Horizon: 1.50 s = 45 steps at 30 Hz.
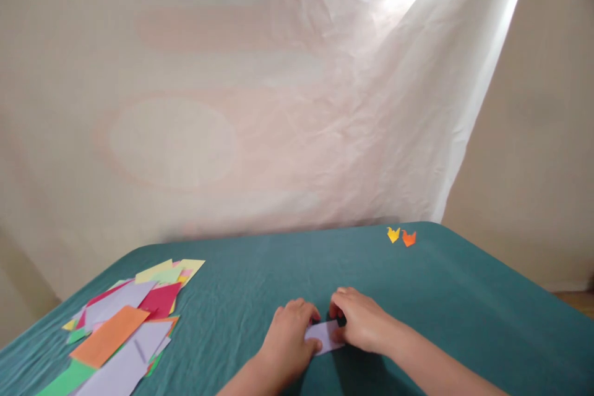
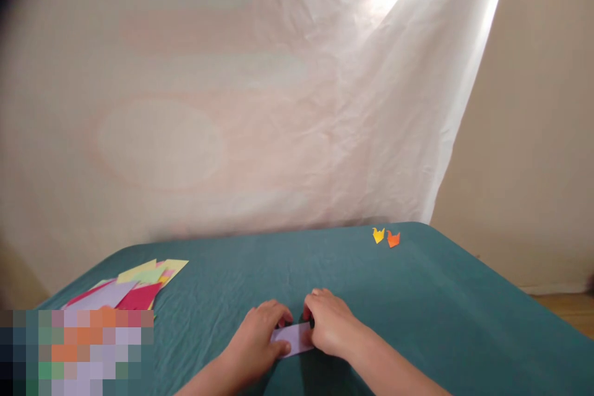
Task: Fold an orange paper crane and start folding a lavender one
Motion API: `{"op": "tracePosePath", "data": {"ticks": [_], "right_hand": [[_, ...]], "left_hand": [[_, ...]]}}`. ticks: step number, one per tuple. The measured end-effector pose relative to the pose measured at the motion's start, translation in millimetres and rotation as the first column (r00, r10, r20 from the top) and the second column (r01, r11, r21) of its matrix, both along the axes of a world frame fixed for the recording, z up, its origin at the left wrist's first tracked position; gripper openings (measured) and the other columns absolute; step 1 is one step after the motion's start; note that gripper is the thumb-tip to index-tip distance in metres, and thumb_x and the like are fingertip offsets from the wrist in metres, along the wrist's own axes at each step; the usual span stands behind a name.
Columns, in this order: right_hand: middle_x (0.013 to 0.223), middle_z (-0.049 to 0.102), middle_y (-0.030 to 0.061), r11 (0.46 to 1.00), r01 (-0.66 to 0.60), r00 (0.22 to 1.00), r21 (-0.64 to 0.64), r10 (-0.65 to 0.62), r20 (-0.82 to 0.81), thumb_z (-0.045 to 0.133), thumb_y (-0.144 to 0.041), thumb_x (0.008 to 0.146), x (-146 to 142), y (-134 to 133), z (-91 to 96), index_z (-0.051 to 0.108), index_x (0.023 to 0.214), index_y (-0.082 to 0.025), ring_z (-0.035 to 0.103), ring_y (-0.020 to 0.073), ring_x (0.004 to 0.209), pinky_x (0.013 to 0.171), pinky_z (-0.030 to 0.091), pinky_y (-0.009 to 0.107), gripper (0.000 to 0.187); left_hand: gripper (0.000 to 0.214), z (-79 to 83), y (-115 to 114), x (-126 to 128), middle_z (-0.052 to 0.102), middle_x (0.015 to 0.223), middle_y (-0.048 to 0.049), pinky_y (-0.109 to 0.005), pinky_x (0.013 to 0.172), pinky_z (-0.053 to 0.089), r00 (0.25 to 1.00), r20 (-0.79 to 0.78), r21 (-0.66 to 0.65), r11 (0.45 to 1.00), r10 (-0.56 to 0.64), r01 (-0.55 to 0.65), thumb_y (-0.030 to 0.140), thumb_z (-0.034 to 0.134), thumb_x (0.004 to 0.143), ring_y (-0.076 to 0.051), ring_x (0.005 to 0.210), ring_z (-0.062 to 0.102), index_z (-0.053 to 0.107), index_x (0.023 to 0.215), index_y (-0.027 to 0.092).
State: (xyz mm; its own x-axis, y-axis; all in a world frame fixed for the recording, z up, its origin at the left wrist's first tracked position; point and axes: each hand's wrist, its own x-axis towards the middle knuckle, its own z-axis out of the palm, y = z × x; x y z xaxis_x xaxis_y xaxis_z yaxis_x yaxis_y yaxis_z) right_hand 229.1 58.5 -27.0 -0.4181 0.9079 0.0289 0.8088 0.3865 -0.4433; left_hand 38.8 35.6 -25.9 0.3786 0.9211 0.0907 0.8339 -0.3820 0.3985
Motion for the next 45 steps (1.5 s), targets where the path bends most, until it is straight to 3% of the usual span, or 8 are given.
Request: {"op": "tracePosePath", "data": {"ticks": [7, 11, 18, 22, 26, 30, 37, 45], "right_hand": [[0.087, 0.062, 0.0002, 0.999, -0.047, 0.978, 0.022, 0.051, -0.202, 0.070, -0.009, 0.058, 0.9, 0.9, -13.3, 0.064, 0.078, -0.020, 0.056, 0.0170, 0.084, 0.069, 0.039, 0.023, 0.024], [0.080, 0.065, -0.0017, 0.995, -0.063, 0.918, 0.082, 0.090, -0.387, 0.059, -0.008, 0.077, -4.0, -1.5, -18.0, 0.065, 0.081, -0.021, 0.059, 0.0143, 0.078, 0.071, 0.041, 0.023, 0.015], [0.084, 0.070, 0.0005, 0.986, -0.072, 0.834, 0.149, 0.141, -0.533, 0.053, -0.015, 0.090, -11.0, 0.0, -23.1, 0.073, 0.098, -0.026, 0.063, 0.0141, 0.077, 0.071, 0.045, 0.023, 0.024], [0.082, 0.070, 0.0014, 0.982, -0.019, 0.810, 0.187, 0.125, -0.573, 0.056, -0.017, 0.089, -13.2, 0.6, -26.5, 0.073, 0.102, -0.027, 0.064, 0.0147, 0.075, 0.068, 0.046, 0.023, 0.024], [0.084, 0.070, 0.0016, 0.979, -0.014, 0.768, 0.204, 0.141, -0.625, 0.056, -0.017, 0.090, -14.7, 1.1, -26.1, 0.073, 0.103, -0.028, 0.065, 0.0145, 0.076, 0.069, 0.048, 0.022, 0.024], [0.084, 0.071, 0.0014, 0.975, -0.022, 0.750, 0.223, 0.163, -0.641, 0.056, -0.016, 0.090, -13.6, 1.2, -27.6, 0.072, 0.105, -0.029, 0.065, 0.0142, 0.076, 0.069, 0.049, 0.022, 0.026], [0.083, 0.070, 0.0009, 0.974, -0.029, 0.757, 0.227, 0.169, -0.631, 0.055, -0.017, 0.091, -13.1, 4.7, -34.2, 0.073, 0.104, -0.030, 0.065, 0.0136, 0.074, 0.068, 0.049, 0.022, 0.026], [0.086, 0.071, 0.0018, 0.975, -0.032, 0.774, 0.221, 0.164, -0.612, 0.054, -0.014, 0.089, -13.1, 4.2, -34.6, 0.073, 0.104, -0.028, 0.066, 0.0143, 0.078, 0.071, 0.049, 0.023, 0.028]], "left_hand": [[0.012, -3.6, 7.5, -4.2, 0.062, 0.086, -0.0016, -0.027, 0.071, 0.038, 0.999, 0.037, -0.046, 0.999, 0.001, 0.001, 0.021, 0.066, 0.065, -0.020, 0.085, 0.056, 0.065, 0.077, 0.020], [0.010, -4.9, 5.3, -6.0, 0.064, 0.078, -0.0001, -0.024, 0.069, 0.038, 0.976, 0.216, -0.074, 0.997, 0.024, -0.008, 0.016, 0.057, 0.071, -0.017, 0.078, 0.057, 0.065, 0.075, 0.019], [0.020, -19.3, 12.4, -8.8, 0.049, 0.047, 0.0055, -0.020, 0.046, 0.035, 0.835, 0.504, -0.292, 0.953, 0.221, -0.076, 0.027, 0.048, 0.082, -0.012, 0.042, 0.050, 0.063, 0.079, 0.016], [0.017, -22.8, 15.4, -8.5, 0.054, 0.052, 0.0043, -0.019, 0.042, 0.035, 0.763, 0.587, -0.304, 0.947, 0.270, -0.102, 0.026, 0.048, 0.083, -0.012, 0.040, 0.052, 0.061, 0.086, 0.015], [0.025, -13.7, 10.3, -11.7, 0.065, 0.079, -0.0015, -0.021, 0.055, 0.044, 0.833, 0.545, -0.120, 0.992, 0.101, -0.041, 0.022, 0.047, 0.087, -0.012, 0.053, 0.059, 0.065, 0.104, 0.020], [0.030, -6.2, 6.3, -14.5, 0.066, 0.085, -0.0039, -0.023, 0.072, 0.045, 0.908, 0.416, 0.052, 0.998, -0.048, 0.029, 0.023, 0.043, 0.093, -0.016, 0.076, 0.062, 0.070, 0.107, 0.025], [0.030, -8.5, 9.1, -14.6, 0.068, 0.085, -0.0035, -0.023, 0.073, 0.044, 0.935, 0.353, 0.047, 0.999, -0.039, 0.023, 0.022, 0.044, 0.093, -0.017, 0.080, 0.063, 0.070, 0.108, 0.027], [0.028, -6.1, 10.3, -13.2, 0.072, 0.084, -0.0020, -0.023, 0.073, 0.045, 0.914, 0.402, -0.002, 0.999, 0.050, -0.054, 0.023, 0.047, 0.090, -0.018, 0.080, 0.064, 0.074, 0.093, 0.024]]}}
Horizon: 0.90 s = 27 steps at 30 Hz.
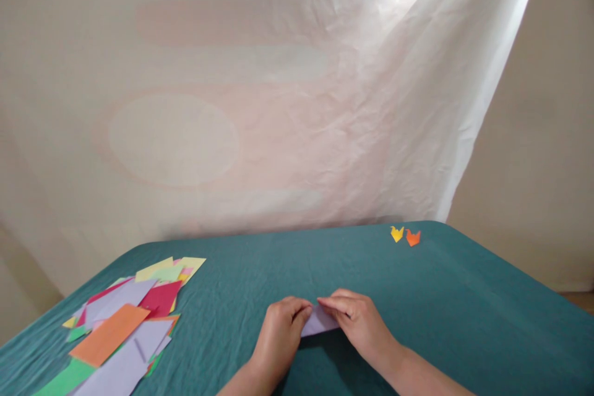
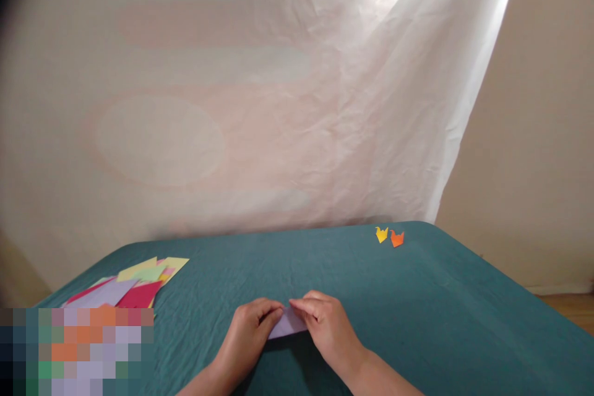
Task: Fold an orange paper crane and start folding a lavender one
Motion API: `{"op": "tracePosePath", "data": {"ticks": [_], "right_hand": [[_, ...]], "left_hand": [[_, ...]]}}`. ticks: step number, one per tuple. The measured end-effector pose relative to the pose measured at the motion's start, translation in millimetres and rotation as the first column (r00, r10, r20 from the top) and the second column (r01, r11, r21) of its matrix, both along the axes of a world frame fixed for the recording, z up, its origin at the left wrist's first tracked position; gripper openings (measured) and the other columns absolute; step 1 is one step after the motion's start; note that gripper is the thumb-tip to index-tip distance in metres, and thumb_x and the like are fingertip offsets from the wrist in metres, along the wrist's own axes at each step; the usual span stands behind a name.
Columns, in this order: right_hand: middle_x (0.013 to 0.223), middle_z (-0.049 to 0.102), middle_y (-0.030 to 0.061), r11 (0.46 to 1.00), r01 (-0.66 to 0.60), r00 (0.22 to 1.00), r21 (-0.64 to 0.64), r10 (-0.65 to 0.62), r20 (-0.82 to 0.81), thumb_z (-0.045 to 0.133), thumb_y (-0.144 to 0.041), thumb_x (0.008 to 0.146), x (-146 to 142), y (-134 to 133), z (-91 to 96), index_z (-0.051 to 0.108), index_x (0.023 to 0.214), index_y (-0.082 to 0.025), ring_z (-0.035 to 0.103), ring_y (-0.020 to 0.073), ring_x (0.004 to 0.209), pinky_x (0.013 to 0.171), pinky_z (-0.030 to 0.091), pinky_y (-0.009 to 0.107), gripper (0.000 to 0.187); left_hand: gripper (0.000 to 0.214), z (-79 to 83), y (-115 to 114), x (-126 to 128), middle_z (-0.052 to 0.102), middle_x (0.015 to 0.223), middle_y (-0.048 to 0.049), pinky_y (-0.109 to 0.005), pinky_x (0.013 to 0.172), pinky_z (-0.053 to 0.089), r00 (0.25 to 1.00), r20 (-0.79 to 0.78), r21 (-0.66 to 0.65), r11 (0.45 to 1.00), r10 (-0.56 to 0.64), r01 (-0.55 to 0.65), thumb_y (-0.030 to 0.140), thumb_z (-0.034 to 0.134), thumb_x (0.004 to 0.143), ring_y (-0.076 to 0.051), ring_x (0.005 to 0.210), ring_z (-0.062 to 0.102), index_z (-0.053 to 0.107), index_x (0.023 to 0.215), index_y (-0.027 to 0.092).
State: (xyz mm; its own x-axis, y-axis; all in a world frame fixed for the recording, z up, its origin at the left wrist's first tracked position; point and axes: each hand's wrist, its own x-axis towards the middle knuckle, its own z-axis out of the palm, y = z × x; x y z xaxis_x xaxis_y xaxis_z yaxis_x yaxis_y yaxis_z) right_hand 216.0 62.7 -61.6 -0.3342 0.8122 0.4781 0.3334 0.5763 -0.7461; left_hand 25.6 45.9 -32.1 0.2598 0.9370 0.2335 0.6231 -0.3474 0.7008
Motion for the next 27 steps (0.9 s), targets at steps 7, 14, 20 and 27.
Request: {"op": "tracePosePath", "data": {"ticks": [7, 14, 20, 27], "right_hand": [[0.082, 0.071, 0.0006, 0.998, 0.055, 0.998, -0.032, -0.054, 0.039, 0.059, -0.011, 0.084, -2.7, 1.3, -1.9, 0.075, 0.094, -0.027, 0.066, 0.0150, 0.076, 0.071, 0.048, 0.024, 0.024], [0.081, 0.071, 0.0022, 0.996, 0.071, 0.987, -0.046, -0.064, 0.150, 0.056, -0.010, 0.085, -5.6, 3.6, -4.7, 0.075, 0.088, -0.022, 0.065, 0.0158, 0.076, 0.072, 0.046, 0.024, 0.023], [0.077, 0.064, 0.0021, 0.996, 0.080, 0.957, 0.037, -0.087, 0.278, 0.053, -0.008, 0.087, -7.8, 2.1, -9.8, 0.073, 0.085, -0.020, 0.060, 0.0152, 0.076, 0.070, 0.044, 0.024, 0.023], [0.078, 0.059, 0.0019, 0.990, 0.073, 0.923, 0.120, -0.113, 0.368, 0.051, -0.008, 0.089, -9.4, -1.2, -5.5, 0.071, 0.085, -0.019, 0.056, 0.0151, 0.077, 0.070, 0.042, 0.024, 0.023]], "left_hand": [[0.028, -0.3, 0.3, 1.2, 0.072, 0.085, -0.0017, -0.023, 0.074, 0.044, 0.998, -0.054, 0.000, 1.000, -0.011, 0.011, 0.021, 0.044, 0.090, -0.017, 0.082, 0.064, 0.072, 0.087, 0.023], [0.026, -10.3, 7.4, -3.3, 0.066, 0.080, -0.0044, -0.025, 0.071, 0.042, 0.954, -0.298, 0.052, 0.998, -0.009, 0.026, 0.019, 0.044, 0.089, -0.018, 0.077, 0.061, 0.068, 0.079, 0.020], [0.012, -9.7, 8.7, -0.9, 0.060, 0.081, -0.0032, -0.026, 0.071, 0.041, 0.938, -0.345, 0.106, 0.994, 0.031, 0.006, 0.016, 0.052, 0.083, -0.018, 0.079, 0.057, 0.060, 0.074, 0.019], [0.024, -15.1, 11.3, 1.6, 0.061, 0.081, -0.0031, -0.026, 0.075, 0.041, 0.946, -0.256, 0.133, 0.962, -0.200, 0.240, 0.001, 0.045, 0.080, -0.018, 0.083, 0.056, 0.061, 0.077, 0.018]]}}
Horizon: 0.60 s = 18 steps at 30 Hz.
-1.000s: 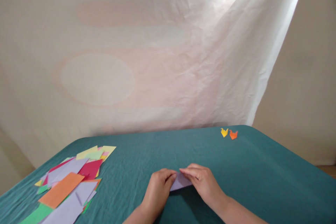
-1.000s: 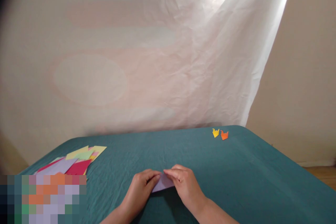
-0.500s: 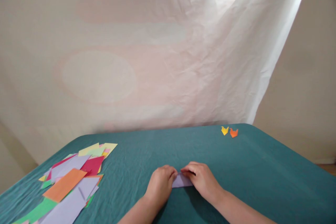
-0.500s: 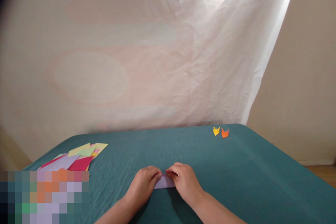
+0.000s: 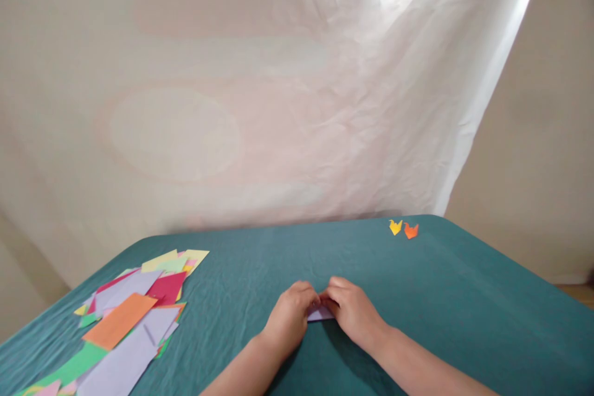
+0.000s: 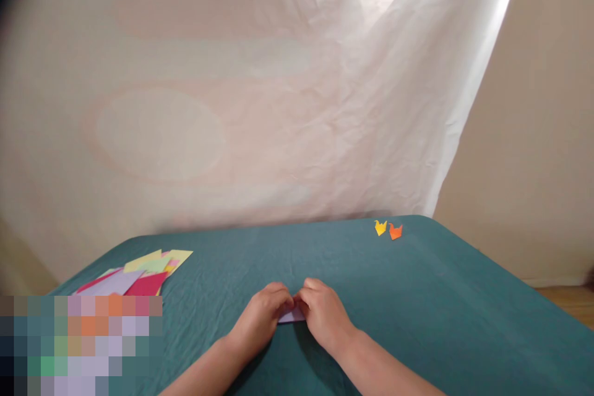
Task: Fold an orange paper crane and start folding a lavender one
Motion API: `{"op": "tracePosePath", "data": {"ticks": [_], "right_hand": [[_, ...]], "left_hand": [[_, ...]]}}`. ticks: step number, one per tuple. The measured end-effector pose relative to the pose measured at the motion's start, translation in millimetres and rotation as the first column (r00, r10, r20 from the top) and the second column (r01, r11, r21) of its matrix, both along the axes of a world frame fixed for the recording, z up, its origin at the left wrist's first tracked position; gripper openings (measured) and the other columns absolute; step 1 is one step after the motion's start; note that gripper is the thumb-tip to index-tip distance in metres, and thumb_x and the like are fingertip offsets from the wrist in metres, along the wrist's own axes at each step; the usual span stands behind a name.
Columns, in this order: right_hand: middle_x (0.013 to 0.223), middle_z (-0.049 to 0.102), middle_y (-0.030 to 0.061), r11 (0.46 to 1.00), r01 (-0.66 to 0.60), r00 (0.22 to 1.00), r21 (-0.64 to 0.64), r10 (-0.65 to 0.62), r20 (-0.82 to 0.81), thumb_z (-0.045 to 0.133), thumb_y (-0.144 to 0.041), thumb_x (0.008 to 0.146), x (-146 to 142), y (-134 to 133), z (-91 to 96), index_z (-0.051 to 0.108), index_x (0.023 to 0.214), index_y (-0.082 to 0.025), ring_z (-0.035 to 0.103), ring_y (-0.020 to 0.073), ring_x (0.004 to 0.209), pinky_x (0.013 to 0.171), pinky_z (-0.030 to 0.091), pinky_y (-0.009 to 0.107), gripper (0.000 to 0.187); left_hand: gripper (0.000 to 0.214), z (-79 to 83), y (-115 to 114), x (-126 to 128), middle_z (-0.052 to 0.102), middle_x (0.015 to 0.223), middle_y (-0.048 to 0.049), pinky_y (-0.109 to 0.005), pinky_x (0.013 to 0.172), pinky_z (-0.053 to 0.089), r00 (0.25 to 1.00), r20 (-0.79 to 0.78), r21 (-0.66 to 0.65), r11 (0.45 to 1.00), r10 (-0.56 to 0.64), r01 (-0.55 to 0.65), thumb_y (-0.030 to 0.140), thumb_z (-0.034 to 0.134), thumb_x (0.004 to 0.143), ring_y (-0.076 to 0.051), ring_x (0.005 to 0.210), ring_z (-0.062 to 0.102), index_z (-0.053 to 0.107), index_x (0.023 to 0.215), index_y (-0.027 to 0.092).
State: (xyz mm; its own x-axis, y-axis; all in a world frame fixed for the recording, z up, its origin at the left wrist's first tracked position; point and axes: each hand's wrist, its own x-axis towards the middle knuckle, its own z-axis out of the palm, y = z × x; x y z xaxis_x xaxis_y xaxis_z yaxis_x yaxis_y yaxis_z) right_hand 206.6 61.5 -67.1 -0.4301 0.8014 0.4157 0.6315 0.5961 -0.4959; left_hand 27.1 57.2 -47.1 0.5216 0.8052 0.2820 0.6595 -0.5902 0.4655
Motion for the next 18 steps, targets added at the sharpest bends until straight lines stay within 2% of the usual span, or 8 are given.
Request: {"op": "tracePosePath", "data": {"ticks": [4, 7, 9, 12, 18], "right_hand": [[0.091, 0.061, 0.0036, 0.992, 0.047, 0.997, 0.119, -0.053, 0.048, 0.054, -0.005, 0.087, 2.4, -9.5, 11.6, 0.067, 0.087, -0.017, 0.053, 0.0171, 0.089, 0.077, 0.042, 0.027, 0.018], [0.080, 0.061, 0.0013, 0.985, -0.091, 0.982, 0.144, 0.065, 0.176, 0.053, -0.009, 0.090, 4.9, -22.5, 15.9, 0.065, 0.078, -0.019, 0.052, 0.0168, 0.083, 0.076, 0.041, 0.029, 0.019], [0.087, 0.063, 0.0015, 0.975, -0.148, 0.967, 0.164, 0.108, 0.232, 0.053, -0.010, 0.091, 6.0, -30.9, 15.5, 0.065, 0.089, -0.020, 0.053, 0.0175, 0.086, 0.079, 0.041, 0.030, 0.016], [0.094, 0.063, 0.0033, 0.963, -0.180, 0.949, 0.202, 0.116, 0.294, 0.055, -0.011, 0.089, 6.7, -38.8, 13.6, 0.063, 0.102, -0.020, 0.052, 0.0187, 0.088, 0.079, 0.041, 0.031, 0.018], [0.091, 0.063, 0.0047, 0.945, -0.209, 0.904, 0.250, 0.089, 0.419, 0.052, -0.010, 0.088, 7.7, -40.2, 14.9, 0.063, 0.097, -0.019, 0.054, 0.0204, 0.087, 0.075, 0.039, 0.033, 0.016]], "left_hand": [[0.024, 1.1, -2.4, -2.2, 0.062, 0.085, -0.0039, -0.027, 0.079, 0.042, 0.999, 0.046, -0.013, 1.000, -0.012, 0.013, 0.003, 0.045, 0.081, -0.018, 0.087, 0.056, 0.063, 0.081, 0.018], [0.016, 5.1, -6.4, -3.5, 0.061, 0.086, -0.0039, -0.027, 0.080, 0.042, 0.999, 0.035, -0.023, 1.000, 0.008, -0.007, 0.007, 0.052, 0.079, -0.019, 0.087, 0.056, 0.063, 0.082, 0.018], [0.014, 7.9, -8.2, -4.3, 0.061, 0.087, -0.0039, -0.028, 0.080, 0.042, 1.000, 0.019, -0.036, 0.999, 0.009, -0.008, 0.008, 0.055, 0.076, -0.019, 0.088, 0.055, 0.063, 0.083, 0.018], [0.016, 11.0, -8.9, -5.3, 0.060, 0.089, -0.0038, -0.028, 0.081, 0.042, 1.000, 0.002, -0.059, 0.998, -0.005, 0.005, 0.008, 0.055, 0.075, -0.019, 0.089, 0.055, 0.062, 0.086, 0.018], [0.017, 13.6, -7.9, -5.7, 0.060, 0.094, -0.0038, -0.029, 0.084, 0.041, 1.000, -0.023, -0.081, 0.997, -0.005, 0.003, 0.011, 0.057, 0.076, -0.019, 0.093, 0.054, 0.062, 0.090, 0.019]]}}
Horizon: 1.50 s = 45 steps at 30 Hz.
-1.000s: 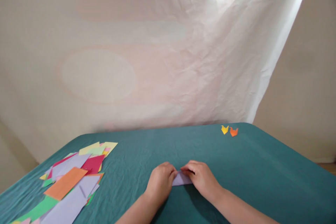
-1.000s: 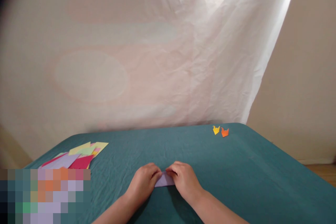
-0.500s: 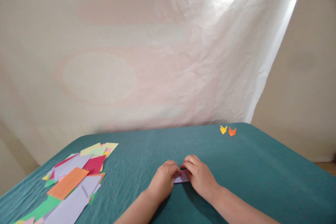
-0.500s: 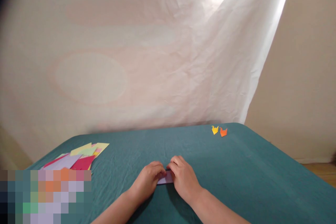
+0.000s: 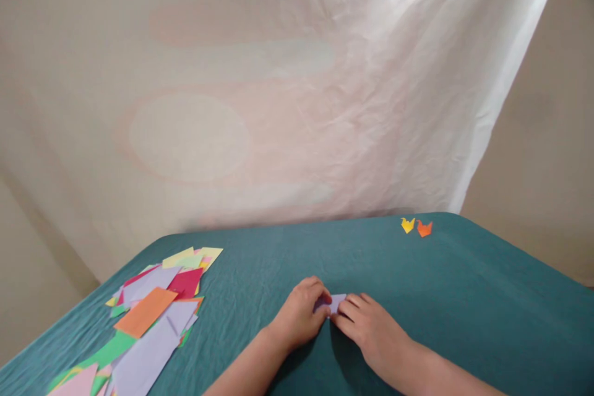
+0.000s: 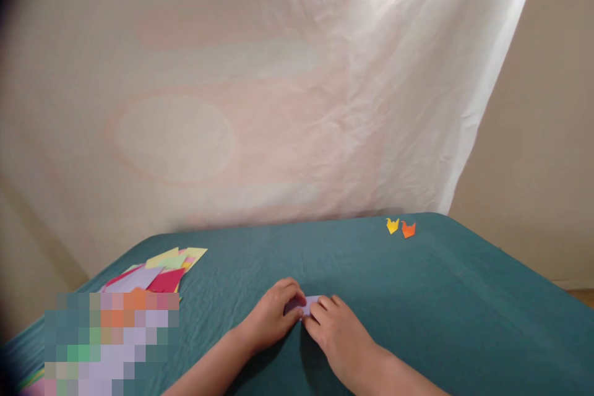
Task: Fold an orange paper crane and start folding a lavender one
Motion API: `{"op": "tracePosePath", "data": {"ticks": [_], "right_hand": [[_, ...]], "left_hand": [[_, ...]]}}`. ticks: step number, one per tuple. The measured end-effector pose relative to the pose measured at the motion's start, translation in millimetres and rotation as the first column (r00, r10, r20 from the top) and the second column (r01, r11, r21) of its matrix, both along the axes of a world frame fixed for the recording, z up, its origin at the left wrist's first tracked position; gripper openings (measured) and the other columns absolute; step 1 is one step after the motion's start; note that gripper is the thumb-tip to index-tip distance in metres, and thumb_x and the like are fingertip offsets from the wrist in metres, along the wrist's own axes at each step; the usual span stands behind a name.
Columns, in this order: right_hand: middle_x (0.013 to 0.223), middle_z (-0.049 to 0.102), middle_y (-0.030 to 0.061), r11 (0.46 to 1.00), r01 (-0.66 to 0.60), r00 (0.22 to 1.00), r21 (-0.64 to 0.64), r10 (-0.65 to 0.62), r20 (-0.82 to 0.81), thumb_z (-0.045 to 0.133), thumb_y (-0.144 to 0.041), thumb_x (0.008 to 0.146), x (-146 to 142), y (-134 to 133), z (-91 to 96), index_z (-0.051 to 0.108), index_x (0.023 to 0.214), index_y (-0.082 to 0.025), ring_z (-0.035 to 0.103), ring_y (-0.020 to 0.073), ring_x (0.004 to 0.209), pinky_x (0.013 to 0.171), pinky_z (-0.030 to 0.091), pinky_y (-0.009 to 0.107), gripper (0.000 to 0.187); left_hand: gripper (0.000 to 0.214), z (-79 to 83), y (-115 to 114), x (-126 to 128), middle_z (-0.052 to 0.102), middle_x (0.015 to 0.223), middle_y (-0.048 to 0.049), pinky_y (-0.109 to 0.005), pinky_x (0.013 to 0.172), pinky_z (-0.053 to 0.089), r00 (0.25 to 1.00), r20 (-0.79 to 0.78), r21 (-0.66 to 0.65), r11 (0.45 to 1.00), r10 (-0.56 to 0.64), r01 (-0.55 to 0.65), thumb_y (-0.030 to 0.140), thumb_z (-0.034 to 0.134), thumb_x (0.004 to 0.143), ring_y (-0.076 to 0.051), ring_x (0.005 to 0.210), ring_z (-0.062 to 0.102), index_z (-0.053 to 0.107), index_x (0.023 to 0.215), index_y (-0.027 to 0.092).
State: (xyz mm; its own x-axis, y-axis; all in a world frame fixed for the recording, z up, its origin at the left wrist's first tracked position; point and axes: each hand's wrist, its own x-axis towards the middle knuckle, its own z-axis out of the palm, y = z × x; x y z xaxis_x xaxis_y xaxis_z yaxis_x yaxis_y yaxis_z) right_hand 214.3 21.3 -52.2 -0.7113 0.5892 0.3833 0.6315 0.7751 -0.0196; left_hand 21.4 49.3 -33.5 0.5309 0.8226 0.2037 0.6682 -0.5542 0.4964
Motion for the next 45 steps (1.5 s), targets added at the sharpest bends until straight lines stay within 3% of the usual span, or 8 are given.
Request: {"op": "tracePosePath", "data": {"ticks": [4, 12, 25, 32, 34, 38, 42, 45], "right_hand": [[0.087, 0.064, 0.0030, 1.000, 0.029, 0.999, -0.008, -0.029, 0.018, 0.052, -0.011, 0.089, 2.4, 1.7, 0.5, 0.065, 0.095, -0.020, 0.054, 0.0204, 0.083, 0.073, 0.036, 0.034, 0.017], [0.081, 0.065, 0.0021, 0.989, 0.097, 0.995, -0.114, -0.100, -0.018, 0.050, -0.012, 0.091, 16.3, 4.8, 8.5, 0.070, 0.084, -0.023, 0.055, 0.0178, 0.079, 0.069, 0.032, 0.032, 0.024], [0.084, 0.069, 0.0009, 0.964, 0.156, 0.976, -0.217, -0.185, -0.116, 0.049, -0.006, 0.087, 26.1, 7.2, 8.4, 0.074, 0.075, -0.027, 0.059, 0.0170, 0.083, 0.072, 0.035, 0.031, 0.036], [0.089, 0.070, -0.0006, 0.950, 0.122, 0.942, -0.287, -0.202, -0.266, 0.045, 0.000, 0.079, 31.6, 12.1, 0.0, 0.075, 0.075, -0.028, 0.060, 0.0167, 0.086, 0.078, 0.040, 0.030, 0.041], [0.090, 0.070, -0.0006, 0.935, 0.100, 0.899, -0.341, -0.232, -0.373, 0.042, 0.002, 0.077, 34.6, 17.0, -4.1, 0.074, 0.077, -0.027, 0.061, 0.0159, 0.087, 0.079, 0.042, 0.029, 0.044], [0.090, 0.069, 0.0014, 0.900, 0.096, 0.775, -0.424, -0.335, -0.535, 0.041, 0.001, 0.074, 36.9, 28.5, -9.3, 0.071, 0.090, -0.023, 0.062, 0.0166, 0.088, 0.082, 0.045, 0.030, 0.042], [0.101, 0.068, 0.0045, 0.889, 0.029, 0.752, -0.457, -0.321, -0.576, 0.046, -0.005, 0.078, 34.0, 30.4, -8.5, 0.066, 0.108, -0.023, 0.060, 0.0189, 0.096, 0.088, 0.045, 0.034, 0.040], [0.103, 0.067, 0.0045, 0.878, -0.035, 0.753, -0.478, -0.291, -0.590, 0.046, -0.005, 0.079, 31.3, 27.1, -5.9, 0.062, 0.115, -0.023, 0.060, 0.0187, 0.100, 0.093, 0.043, 0.035, 0.043]], "left_hand": [[0.016, 2.1, 1.2, -0.5, 0.060, 0.098, -0.0028, -0.031, 0.085, 0.039, 0.996, -0.073, -0.012, 0.999, 0.041, -0.042, 0.020, 0.061, 0.077, -0.021, 0.097, 0.053, 0.063, 0.093, 0.022], [0.023, 5.5, 8.0, -5.3, 0.059, 0.102, -0.0014, -0.031, 0.083, 0.037, 0.989, -0.150, -0.047, 0.999, -0.004, -0.003, 0.023, 0.065, 0.075, -0.021, 0.096, 0.051, 0.063, 0.097, 0.024], [0.031, 9.0, 10.5, -21.3, 0.056, 0.110, -0.0020, -0.032, 0.091, 0.036, 0.986, -0.166, -0.097, 0.995, -0.029, 0.013, 0.020, 0.063, 0.073, -0.022, 0.105, 0.049, 0.062, 0.103, 0.027], [0.055, 13.0, 9.1, -33.4, 0.057, 0.116, -0.0036, -0.032, 0.096, 0.036, 0.996, -0.065, -0.159, 0.986, -0.058, 0.047, 0.008, 0.060, 0.064, -0.021, 0.110, 0.049, 0.057, 0.117, 0.025], [0.058, 13.6, 9.7, -36.8, 0.058, 0.115, -0.0045, -0.030, 0.095, 0.038, 1.000, -0.017, -0.185, 0.982, -0.022, 0.018, 0.006, 0.058, 0.063, -0.020, 0.107, 0.052, 0.057, 0.119, 0.022], [0.036, 11.3, 10.9, -32.3, 0.062, 0.104, -0.0055, -0.029, 0.087, 0.042, 0.978, 0.089, -0.158, 0.972, 0.189, -0.173, 0.013, 0.048, 0.081, -0.018, 0.095, 0.057, 0.062, 0.113, 0.019], [0.037, 6.1, 6.0, -16.7, 0.062, 0.104, -0.0050, -0.032, 0.090, 0.040, 0.990, 0.048, -0.112, 0.985, 0.136, -0.130, 0.022, 0.067, 0.071, -0.022, 0.101, 0.054, 0.066, 0.108, 0.021], [0.037, 5.2, -0.7, -7.4, 0.061, 0.102, -0.0040, -0.033, 0.088, 0.039, 0.994, -0.003, -0.054, 0.992, 0.112, -0.112, 0.018, 0.070, 0.068, -0.023, 0.099, 0.053, 0.066, 0.104, 0.023]]}}
